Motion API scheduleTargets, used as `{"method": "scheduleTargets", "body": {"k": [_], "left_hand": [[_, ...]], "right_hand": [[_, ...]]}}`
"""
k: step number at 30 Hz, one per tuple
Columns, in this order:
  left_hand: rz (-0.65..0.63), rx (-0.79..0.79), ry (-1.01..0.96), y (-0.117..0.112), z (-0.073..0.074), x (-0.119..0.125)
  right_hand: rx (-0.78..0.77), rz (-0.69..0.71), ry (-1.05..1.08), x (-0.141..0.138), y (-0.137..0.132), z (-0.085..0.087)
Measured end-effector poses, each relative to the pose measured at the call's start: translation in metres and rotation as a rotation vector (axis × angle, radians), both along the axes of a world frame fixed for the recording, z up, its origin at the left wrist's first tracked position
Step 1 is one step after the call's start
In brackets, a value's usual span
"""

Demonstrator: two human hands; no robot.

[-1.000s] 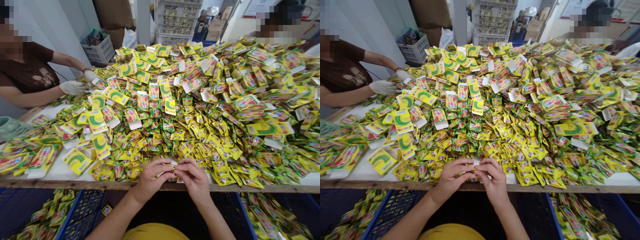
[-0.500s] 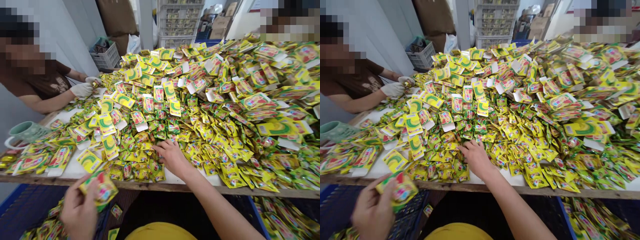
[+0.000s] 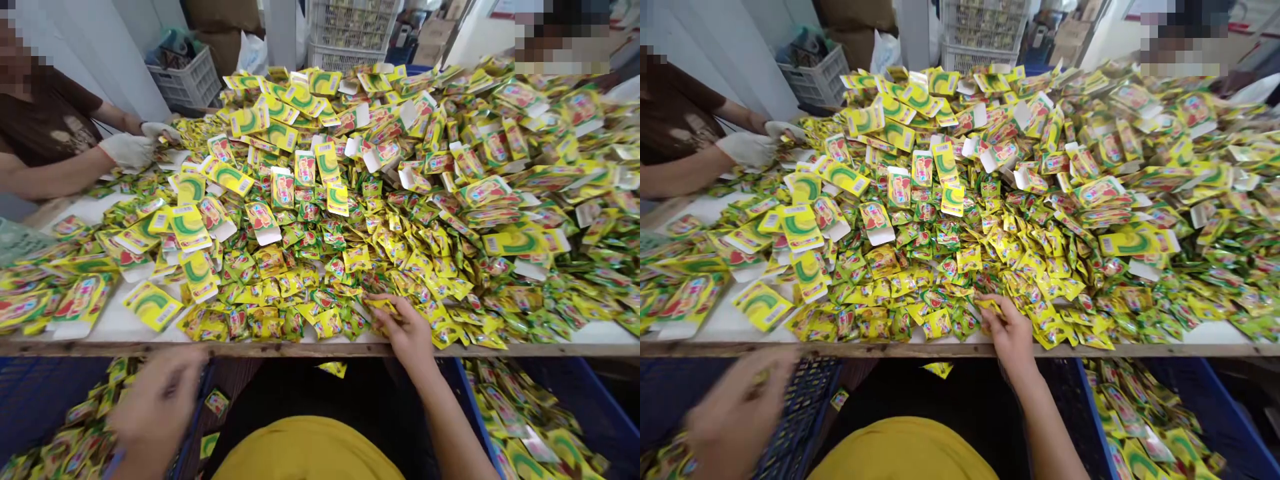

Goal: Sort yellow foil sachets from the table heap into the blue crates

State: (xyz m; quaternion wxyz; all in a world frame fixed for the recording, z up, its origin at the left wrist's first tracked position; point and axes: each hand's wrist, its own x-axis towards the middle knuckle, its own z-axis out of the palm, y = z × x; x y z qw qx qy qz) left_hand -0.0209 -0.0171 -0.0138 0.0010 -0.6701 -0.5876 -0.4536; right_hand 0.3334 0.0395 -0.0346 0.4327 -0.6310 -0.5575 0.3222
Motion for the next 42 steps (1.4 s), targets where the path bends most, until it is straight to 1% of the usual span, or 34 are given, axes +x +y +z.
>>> {"method": "scheduleTargets", "body": {"k": [1,2,3,4,5,6,7,8,10,12,13,15,18,19,20,21,22,24,26,27,28,29,31,33,34,35,37,38,39,40,41,42], "left_hand": [[-0.283,-0.007,0.102,0.01,-0.001,0.031],[-0.598,-0.059,0.198,0.02,-0.003,0.062],[-0.811,-0.09,0.295,0.029,-0.006,0.09],[-0.939,-0.098,0.325,0.036,-0.009,0.114],[-1.015,-0.112,0.305,0.04,-0.012,0.131],[-1.034,-0.121,0.241,0.042,-0.014,0.142],[-1.011,-0.138,0.138,0.041,-0.015,0.146],[-0.967,-0.17,0.029,0.038,-0.015,0.145],[-0.892,-0.297,-0.107,0.026,-0.014,0.133],[-0.882,-0.492,-0.078,0.014,-0.018,0.118],[-0.892,-0.596,-0.021,0.009,-0.024,0.113],[-0.89,-0.773,0.071,0.004,-0.042,0.109],[-0.823,-0.93,0.094,0.009,-0.072,0.117],[-0.803,-0.967,0.106,0.011,-0.077,0.12],[-0.779,-0.998,0.129,0.012,-0.079,0.122],[-0.761,-1.02,0.16,0.012,-0.076,0.123],[-0.756,-1.027,0.184,0.01,-0.07,0.122],[-0.783,-0.988,0.168,0.005,-0.047,0.119],[-0.773,-0.88,0.06,0.008,-0.019,0.116],[-0.735,-0.819,0.002,0.014,-0.006,0.116],[-0.688,-0.764,-0.042,0.023,0.003,0.116],[-0.656,-0.723,-0.06,0.036,0.01,0.116],[-0.655,-0.704,-0.006,0.064,0.013,0.12],[-0.664,-0.737,0.137,0.089,0.01,0.125],[-0.63,-0.74,0.23,0.097,0.008,0.128],[-0.562,-0.717,0.329,0.102,0.008,0.13],[-0.375,-0.589,0.499,0.1,0.011,0.135],[-0.295,-0.506,0.552,0.096,0.013,0.137],[-0.243,-0.43,0.571,0.09,0.015,0.139],[-0.24,-0.371,0.558,0.083,0.016,0.141],[-0.287,-0.347,0.513,0.077,0.015,0.143],[-0.373,-0.359,0.442,0.072,0.013,0.145]], "right_hand": [[0.001,-0.028,0.091,-0.003,0.002,0.001],[0.013,-0.048,0.181,-0.006,0.003,0.002],[0.033,-0.063,0.276,-0.008,0.003,0.004],[0.055,-0.074,0.369,-0.008,0.002,0.005],[0.082,-0.085,0.448,-0.008,-0.001,0.007],[0.111,-0.096,0.507,-0.006,-0.004,0.007],[0.134,-0.112,0.543,-0.003,-0.008,0.007],[0.142,-0.132,0.563,0.0,-0.012,0.007],[0.11,-0.189,0.583,0.006,-0.02,0.003],[0.045,-0.253,0.622,0.008,-0.026,-0.001],[0.018,-0.273,0.643,0.007,-0.027,-0.002],[-0.018,-0.279,0.671,0.004,-0.028,-0.004],[-0.076,-0.196,0.684,0.0,-0.029,-0.002],[-0.088,-0.171,0.682,0.001,-0.03,-0.001],[-0.09,-0.159,0.676,0.002,-0.03,0.0],[-0.082,-0.164,0.668,0.003,-0.03,0.002],[-0.068,-0.178,0.655,0.005,-0.031,0.003],[-0.06,-0.18,0.619,0.006,-0.03,0.006],[-0.111,-0.094,0.577,0.001,-0.027,0.007],[-0.157,-0.023,0.548,-0.004,-0.025,0.007],[-0.208,0.042,0.486,-0.009,-0.021,0.005],[-0.254,0.086,0.398,-0.014,-0.017,0.002],[-0.314,0.099,0.19,-0.022,-0.006,-0.006],[-0.332,0.065,0.022,-0.023,0.006,-0.014],[-0.333,0.061,-0.028,-0.021,0.012,-0.017],[-0.331,0.069,-0.064,-0.019,0.016,-0.019],[-0.319,0.096,-0.153,-0.015,0.022,-0.019],[-0.31,0.108,-0.197,-0.014,0.023,-0.018],[-0.3,0.118,-0.239,-0.015,0.023,-0.016],[-0.291,0.126,-0.278,-0.016,0.022,-0.013],[-0.281,0.133,-0.312,-0.019,0.021,-0.01],[-0.273,0.136,-0.34,-0.021,0.02,-0.008]]}}
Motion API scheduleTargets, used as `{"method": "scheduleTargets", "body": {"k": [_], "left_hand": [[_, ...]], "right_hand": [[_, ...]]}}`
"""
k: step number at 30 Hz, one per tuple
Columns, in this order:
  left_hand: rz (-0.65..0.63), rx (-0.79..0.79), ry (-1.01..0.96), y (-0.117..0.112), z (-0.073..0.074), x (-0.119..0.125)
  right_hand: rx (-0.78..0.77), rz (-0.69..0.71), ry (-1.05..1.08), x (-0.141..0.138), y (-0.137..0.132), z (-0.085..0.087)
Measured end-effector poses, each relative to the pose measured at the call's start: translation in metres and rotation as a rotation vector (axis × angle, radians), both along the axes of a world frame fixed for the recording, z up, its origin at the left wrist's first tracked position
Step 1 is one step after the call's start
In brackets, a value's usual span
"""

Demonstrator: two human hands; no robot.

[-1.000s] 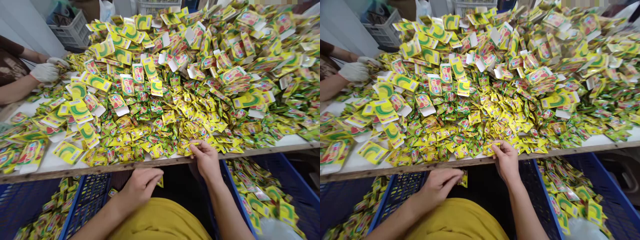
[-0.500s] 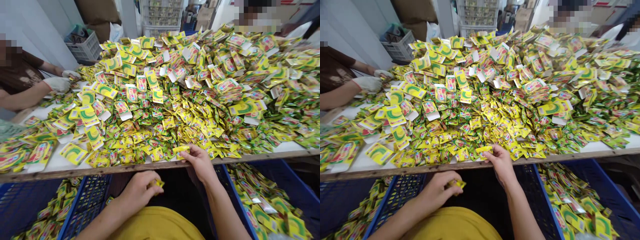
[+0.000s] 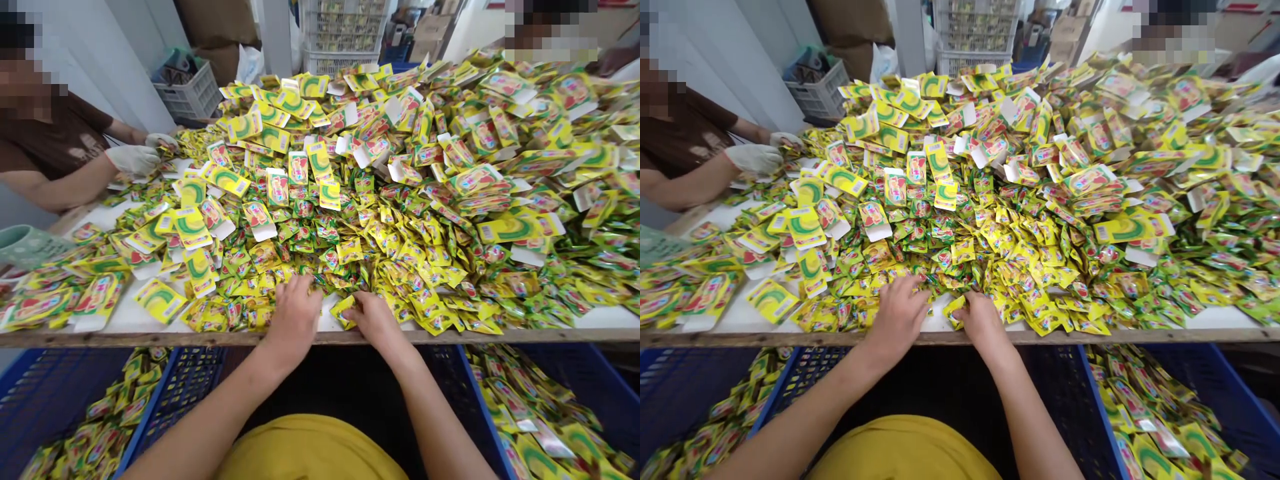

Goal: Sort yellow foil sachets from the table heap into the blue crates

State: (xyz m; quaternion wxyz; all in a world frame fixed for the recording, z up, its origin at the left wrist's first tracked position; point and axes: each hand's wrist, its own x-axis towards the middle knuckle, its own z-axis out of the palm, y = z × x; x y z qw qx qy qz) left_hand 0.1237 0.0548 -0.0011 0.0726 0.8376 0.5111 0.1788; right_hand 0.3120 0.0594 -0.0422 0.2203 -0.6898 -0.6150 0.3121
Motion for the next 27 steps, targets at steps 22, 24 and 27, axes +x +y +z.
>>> {"method": "scheduleTargets", "body": {"k": [22,24,27], "left_hand": [[-0.079,-0.693,-0.934,0.004,-0.024,0.018],[-0.15,-0.459,-0.737,0.016,-0.014,0.003],[-0.033,-0.069,-0.508,0.053,0.01,-0.038]], "right_hand": [[0.209,0.09,0.258,0.002,-0.031,0.0],[0.394,0.137,0.075,0.009,-0.028,-0.01],[0.591,0.334,-0.102,0.016,-0.03,-0.019]]}}
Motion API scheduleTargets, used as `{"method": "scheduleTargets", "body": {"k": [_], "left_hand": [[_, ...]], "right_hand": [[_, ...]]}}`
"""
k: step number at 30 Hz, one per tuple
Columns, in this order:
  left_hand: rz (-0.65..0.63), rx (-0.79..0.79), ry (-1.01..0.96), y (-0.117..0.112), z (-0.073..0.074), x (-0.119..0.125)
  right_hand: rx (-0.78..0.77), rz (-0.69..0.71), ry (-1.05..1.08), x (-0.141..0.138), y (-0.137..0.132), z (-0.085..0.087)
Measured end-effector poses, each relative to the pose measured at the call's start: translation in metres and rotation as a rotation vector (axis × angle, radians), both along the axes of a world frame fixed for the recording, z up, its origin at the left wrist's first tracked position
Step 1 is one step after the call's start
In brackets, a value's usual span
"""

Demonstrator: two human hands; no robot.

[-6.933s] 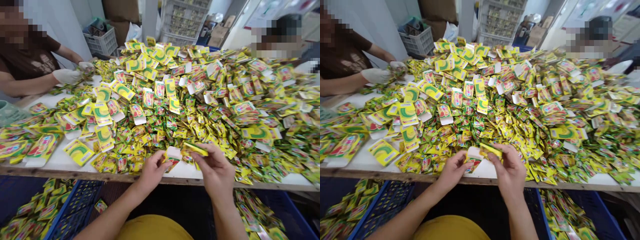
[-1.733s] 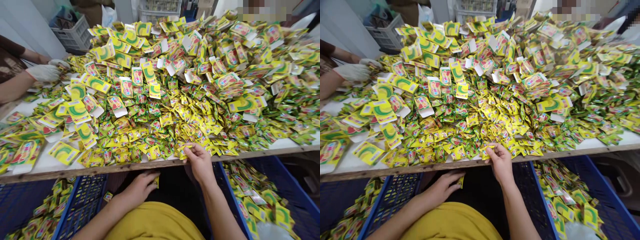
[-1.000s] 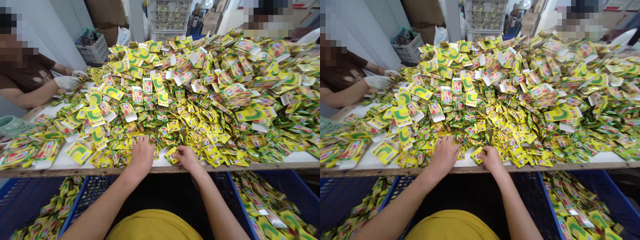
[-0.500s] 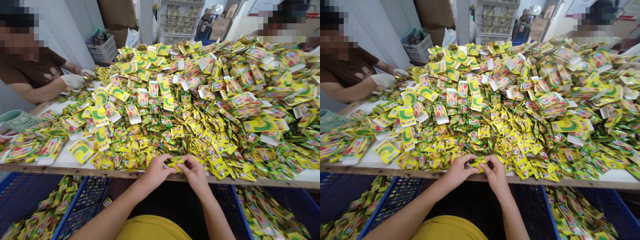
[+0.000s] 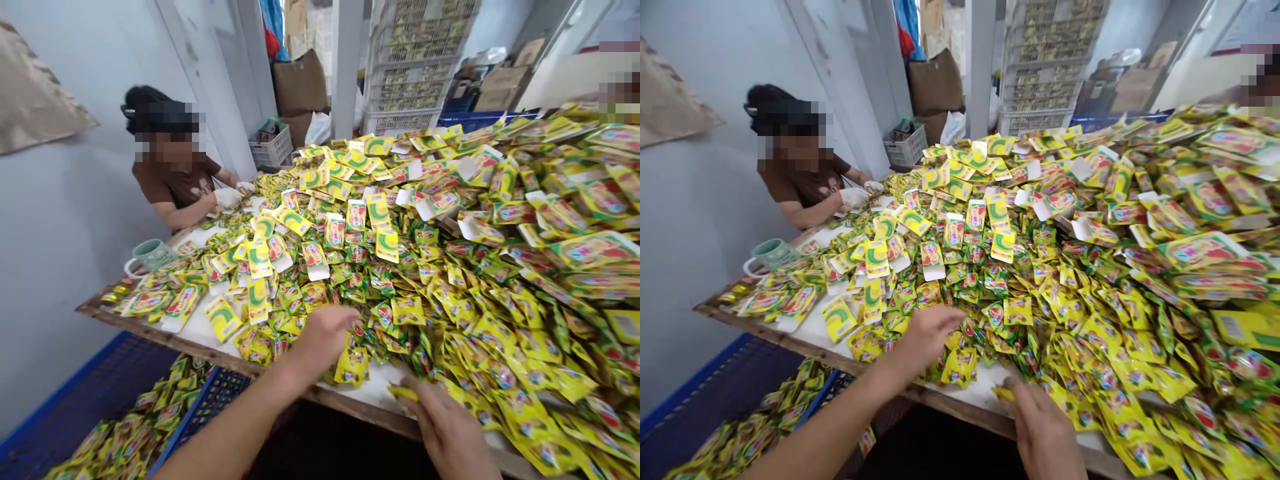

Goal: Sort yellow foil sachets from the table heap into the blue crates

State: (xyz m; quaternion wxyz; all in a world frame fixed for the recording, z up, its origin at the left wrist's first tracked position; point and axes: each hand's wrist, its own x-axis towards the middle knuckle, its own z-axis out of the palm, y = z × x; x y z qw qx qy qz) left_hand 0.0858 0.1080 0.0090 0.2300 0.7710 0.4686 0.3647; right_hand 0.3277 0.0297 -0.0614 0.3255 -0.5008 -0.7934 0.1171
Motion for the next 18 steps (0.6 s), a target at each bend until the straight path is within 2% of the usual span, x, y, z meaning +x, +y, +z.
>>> {"method": "scheduleTargets", "body": {"k": [2,4,7,10,12,14,16,18], "left_hand": [[0.119,0.173,0.23,0.036,0.015,-0.033],[0.135,0.239,0.505,0.076,0.024,-0.06],[-0.007,0.191,0.807,0.124,0.027,-0.082],[-0.1,0.181,0.909,0.146,0.032,-0.087],[-0.075,0.209,0.876,0.144,0.043,-0.086],[0.008,0.238,0.745,0.129,0.054,-0.079],[0.044,0.191,0.532,0.1,0.059,-0.059],[-0.024,0.048,0.326,0.061,0.053,-0.026]], "right_hand": [[0.029,0.115,-0.109,-0.002,-0.005,0.0],[0.01,0.124,-0.179,-0.006,-0.01,0.005],[-0.094,0.096,-0.195,-0.008,-0.01,0.012],[-0.214,0.04,-0.077,-0.002,-0.005,0.01],[-0.242,-0.08,0.059,0.004,-0.003,0.007],[-0.269,-0.231,0.266,0.005,-0.003,0.011],[-0.279,-0.374,0.555,0.001,-0.001,0.024],[-0.194,-0.484,0.844,-0.007,0.003,0.047]]}}
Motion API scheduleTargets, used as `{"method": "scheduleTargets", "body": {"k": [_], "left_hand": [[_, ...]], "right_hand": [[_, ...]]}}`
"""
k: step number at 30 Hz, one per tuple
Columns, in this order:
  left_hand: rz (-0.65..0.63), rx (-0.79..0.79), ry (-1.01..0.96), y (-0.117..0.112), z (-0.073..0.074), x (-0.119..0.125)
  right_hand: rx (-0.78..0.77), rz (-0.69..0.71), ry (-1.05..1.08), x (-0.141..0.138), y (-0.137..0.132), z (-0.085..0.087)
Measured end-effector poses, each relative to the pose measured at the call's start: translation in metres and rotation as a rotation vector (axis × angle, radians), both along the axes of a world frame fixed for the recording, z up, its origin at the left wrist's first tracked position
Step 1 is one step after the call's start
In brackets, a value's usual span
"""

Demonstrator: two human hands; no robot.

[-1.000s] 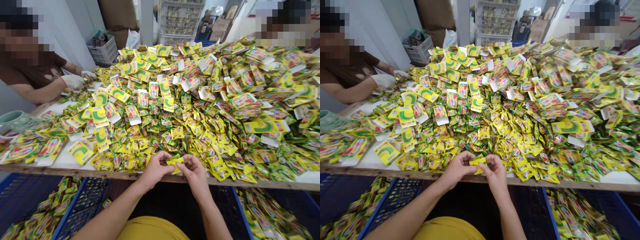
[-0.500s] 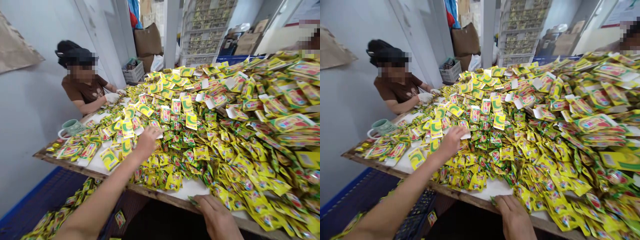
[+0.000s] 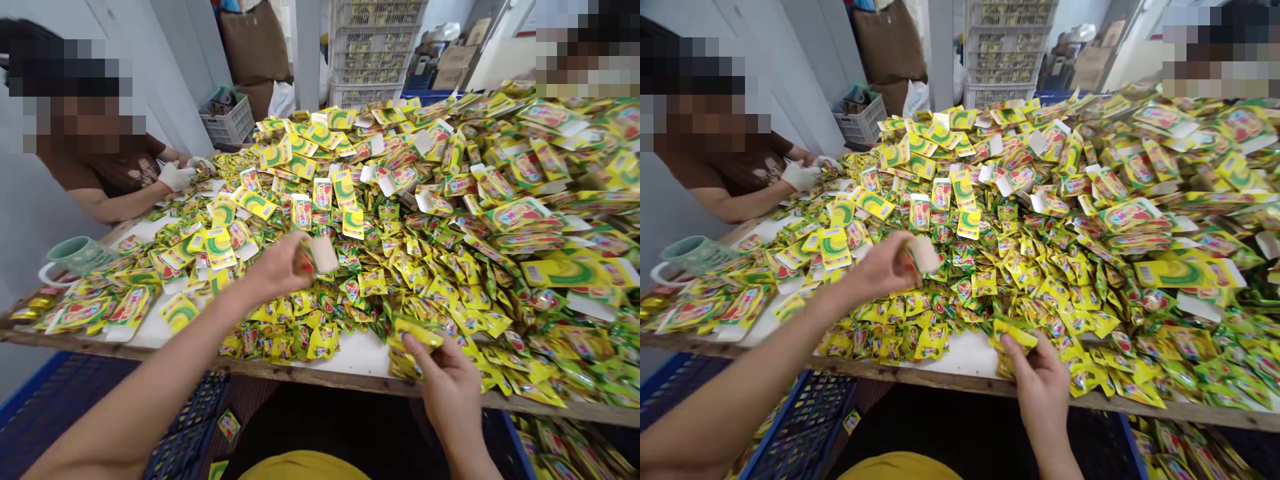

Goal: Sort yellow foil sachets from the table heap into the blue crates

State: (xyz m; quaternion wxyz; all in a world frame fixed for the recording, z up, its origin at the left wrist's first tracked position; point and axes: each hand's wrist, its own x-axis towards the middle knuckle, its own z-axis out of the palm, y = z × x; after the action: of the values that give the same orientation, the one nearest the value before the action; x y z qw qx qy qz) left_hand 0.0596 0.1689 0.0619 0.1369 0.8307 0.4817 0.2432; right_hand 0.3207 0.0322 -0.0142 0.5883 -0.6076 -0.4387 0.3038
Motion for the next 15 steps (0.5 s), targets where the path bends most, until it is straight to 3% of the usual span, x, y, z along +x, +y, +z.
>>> {"method": "scheduleTargets", "body": {"k": [3,5,7,11,15], "left_hand": [[-0.054,-0.221,-0.159,-0.057,-0.031,0.061],[0.022,-0.295,-0.243,-0.082,-0.056,0.096],[0.105,-0.31,-0.324,-0.095,-0.076,0.119],[0.165,-0.233,-0.388,-0.101,-0.096,0.135],[0.136,-0.239,-0.403,-0.106,-0.099,0.132]], "right_hand": [[0.188,-0.105,0.113,-0.013,0.009,0.032],[0.217,-0.072,-0.001,-0.016,0.015,0.04],[0.21,-0.029,-0.231,-0.013,0.019,0.037],[0.155,0.122,-0.652,0.004,0.021,0.024],[-0.064,0.45,-0.849,0.014,0.025,0.033]]}}
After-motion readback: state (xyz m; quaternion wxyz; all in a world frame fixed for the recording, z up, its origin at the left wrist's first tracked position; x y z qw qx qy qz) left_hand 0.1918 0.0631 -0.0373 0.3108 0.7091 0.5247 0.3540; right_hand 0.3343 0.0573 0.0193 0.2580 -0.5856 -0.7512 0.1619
